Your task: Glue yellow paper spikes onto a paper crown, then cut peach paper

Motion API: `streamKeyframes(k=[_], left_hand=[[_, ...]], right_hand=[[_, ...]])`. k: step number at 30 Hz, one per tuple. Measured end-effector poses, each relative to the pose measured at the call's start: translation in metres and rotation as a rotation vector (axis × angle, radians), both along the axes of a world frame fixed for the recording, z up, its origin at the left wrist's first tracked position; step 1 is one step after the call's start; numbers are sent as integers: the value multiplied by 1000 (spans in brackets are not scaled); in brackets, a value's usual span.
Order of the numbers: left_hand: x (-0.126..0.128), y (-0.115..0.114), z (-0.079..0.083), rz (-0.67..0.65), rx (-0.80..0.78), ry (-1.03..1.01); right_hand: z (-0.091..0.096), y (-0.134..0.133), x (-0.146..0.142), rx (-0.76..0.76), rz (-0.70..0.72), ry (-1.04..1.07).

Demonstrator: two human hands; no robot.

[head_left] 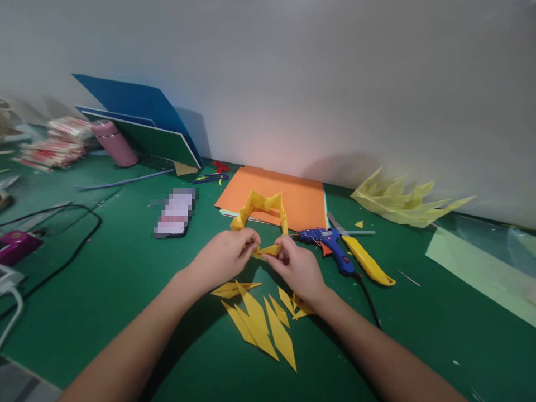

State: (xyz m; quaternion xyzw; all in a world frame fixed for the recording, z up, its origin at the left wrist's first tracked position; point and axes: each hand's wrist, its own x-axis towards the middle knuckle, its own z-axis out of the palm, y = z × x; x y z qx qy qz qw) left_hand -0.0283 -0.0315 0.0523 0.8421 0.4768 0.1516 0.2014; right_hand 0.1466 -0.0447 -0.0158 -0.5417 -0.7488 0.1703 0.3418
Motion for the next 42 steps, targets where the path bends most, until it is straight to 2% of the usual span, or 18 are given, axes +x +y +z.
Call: streamKeyframes(k=[21,42], left_hand=[[-2,2,-2,0,-15,8],[0,0,4,17,-46,40]], right_hand=[[1,0,0,1,-8,15],[0,1,0,8,5,45]])
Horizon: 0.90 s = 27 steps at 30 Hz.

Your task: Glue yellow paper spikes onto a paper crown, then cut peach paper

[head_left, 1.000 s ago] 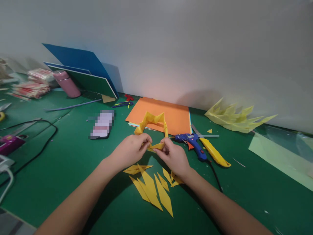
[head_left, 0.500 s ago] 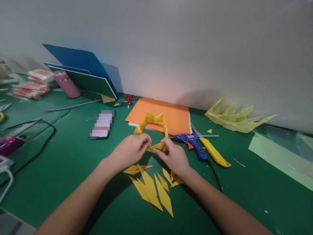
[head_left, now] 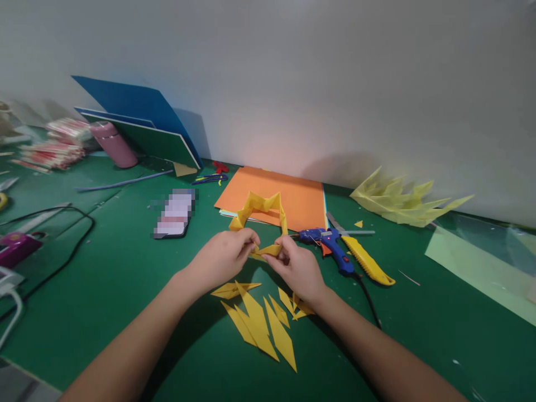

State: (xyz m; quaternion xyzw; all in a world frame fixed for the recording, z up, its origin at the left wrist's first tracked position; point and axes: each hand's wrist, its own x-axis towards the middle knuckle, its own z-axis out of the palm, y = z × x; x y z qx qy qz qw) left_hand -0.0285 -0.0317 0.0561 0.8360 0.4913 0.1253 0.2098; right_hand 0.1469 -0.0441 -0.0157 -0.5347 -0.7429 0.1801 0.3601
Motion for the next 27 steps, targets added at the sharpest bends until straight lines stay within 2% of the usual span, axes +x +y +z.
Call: streamKeyframes(k=[10,18,27], left_hand=[[-2,0,-2,-18,42,9],[-3,-1,-1,-73,96,106],[-3,1,-17,-131,229,141]], right_hand=[[-1,0,-1,0,-6,11],[1,0,-1,1,-14,4],[0,-2,-1,14,-12,22]])
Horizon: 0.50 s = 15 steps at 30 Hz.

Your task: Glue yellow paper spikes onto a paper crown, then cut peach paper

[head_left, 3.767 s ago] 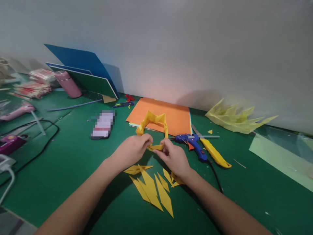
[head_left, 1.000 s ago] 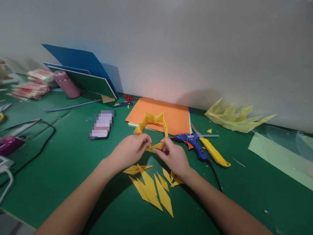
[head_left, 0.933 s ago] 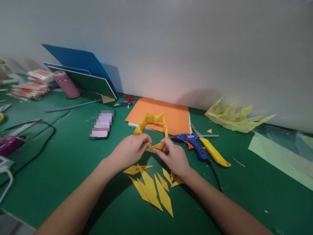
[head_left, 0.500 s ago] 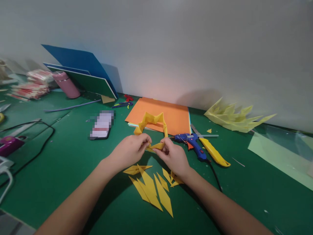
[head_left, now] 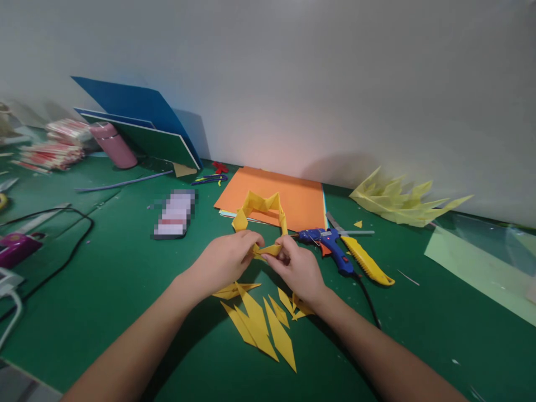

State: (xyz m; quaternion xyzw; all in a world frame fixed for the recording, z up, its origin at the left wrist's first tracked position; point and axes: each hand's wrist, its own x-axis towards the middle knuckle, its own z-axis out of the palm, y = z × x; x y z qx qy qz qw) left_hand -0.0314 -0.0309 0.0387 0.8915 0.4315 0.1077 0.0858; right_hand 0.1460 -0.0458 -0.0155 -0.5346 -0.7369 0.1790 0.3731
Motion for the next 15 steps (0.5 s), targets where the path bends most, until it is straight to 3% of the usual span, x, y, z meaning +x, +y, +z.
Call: streamKeyframes(k=[15], left_hand=[[4,0,-2,41,44,75]], right_hand=[[1,-2,-2,15,17,-30]])
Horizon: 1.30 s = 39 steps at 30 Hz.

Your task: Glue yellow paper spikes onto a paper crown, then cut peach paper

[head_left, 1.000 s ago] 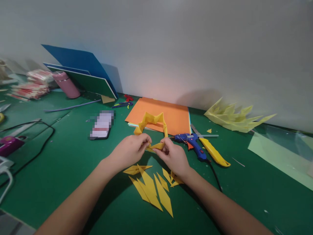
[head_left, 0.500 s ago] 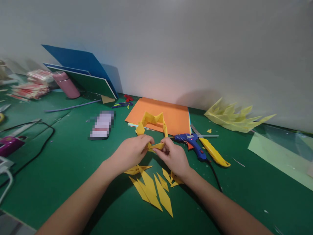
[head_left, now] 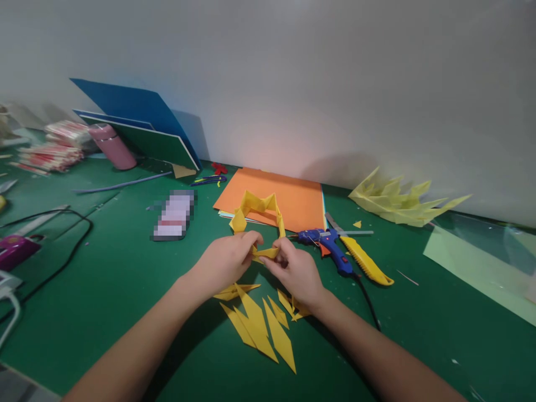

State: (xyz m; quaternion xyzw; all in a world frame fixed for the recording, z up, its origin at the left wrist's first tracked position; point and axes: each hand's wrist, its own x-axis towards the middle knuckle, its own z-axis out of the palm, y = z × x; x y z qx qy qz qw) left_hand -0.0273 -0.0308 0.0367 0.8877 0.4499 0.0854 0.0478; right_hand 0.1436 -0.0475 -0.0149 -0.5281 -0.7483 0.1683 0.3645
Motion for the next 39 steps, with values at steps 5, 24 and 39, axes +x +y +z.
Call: streamKeyframes(k=[5,24,39], left_hand=[[-1,0,2,0,-8,38],[-11,10,-3,19,-3,91],[-27,-2,32,-94,-97,-95]], right_hand=[[0,0,-1,-26,2,-9],[3,-2,-1,-69,73,-2],[32,6,48,31,-196,19]])
